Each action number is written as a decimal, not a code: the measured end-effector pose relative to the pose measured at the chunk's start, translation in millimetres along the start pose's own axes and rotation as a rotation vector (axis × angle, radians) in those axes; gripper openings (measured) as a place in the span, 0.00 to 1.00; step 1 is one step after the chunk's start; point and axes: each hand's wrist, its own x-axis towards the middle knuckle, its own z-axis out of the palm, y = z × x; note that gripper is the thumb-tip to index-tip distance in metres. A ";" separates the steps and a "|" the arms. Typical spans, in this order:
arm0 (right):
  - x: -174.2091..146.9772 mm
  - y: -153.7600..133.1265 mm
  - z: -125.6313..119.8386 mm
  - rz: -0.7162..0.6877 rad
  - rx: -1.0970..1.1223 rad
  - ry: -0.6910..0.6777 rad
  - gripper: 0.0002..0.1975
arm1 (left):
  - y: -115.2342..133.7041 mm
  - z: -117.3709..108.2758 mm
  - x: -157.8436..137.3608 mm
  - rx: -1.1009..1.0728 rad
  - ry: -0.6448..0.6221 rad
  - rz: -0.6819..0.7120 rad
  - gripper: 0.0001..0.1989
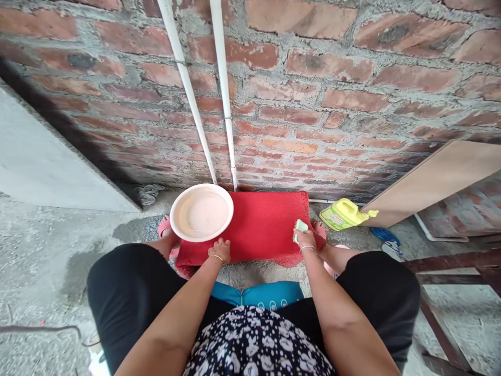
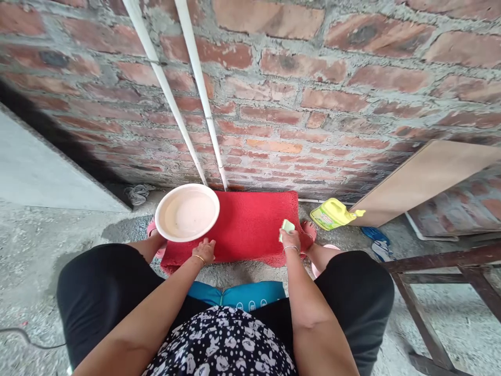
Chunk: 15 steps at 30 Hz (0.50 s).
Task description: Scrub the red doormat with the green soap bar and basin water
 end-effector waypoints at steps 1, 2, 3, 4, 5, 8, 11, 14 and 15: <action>-12.2 -11.9 9.2 -0.021 -0.011 -0.044 0.27 | 2.0 0.2 -1.0 0.003 0.005 0.002 0.30; -26.7 -24.8 19.6 -0.070 -0.037 -0.094 0.29 | 2.9 0.8 -1.3 0.003 0.003 -0.014 0.33; -42.7 -38.0 30.4 -0.147 -0.076 -0.149 0.30 | 2.3 1.9 -0.7 -0.002 -0.008 -0.046 0.37; -59.2 -50.6 41.1 -0.254 -0.128 -0.196 0.31 | 0.4 3.3 0.4 -0.012 -0.023 -0.089 0.41; -75.2 -61.8 51.2 -0.376 -0.188 -0.231 0.30 | -2.7 5.1 2.0 -0.028 -0.037 -0.140 0.44; -110.1 -82.4 73.5 -0.671 -0.376 -0.283 0.27 | -14.3 11.4 8.1 -0.113 -0.026 -0.271 0.45; -114.5 -79.5 78.2 -0.722 -0.501 -0.289 0.26 | -21.3 17.7 14.4 -0.197 0.042 -0.353 0.40; -93.0 -56.4 64.9 -0.592 -0.546 -0.248 0.27 | -20.3 21.6 21.4 -0.203 0.066 -0.394 0.42; -83.3 -46.3 57.8 -0.524 -0.545 -0.235 0.28 | -19.0 21.4 23.6 -0.187 0.063 -0.399 0.43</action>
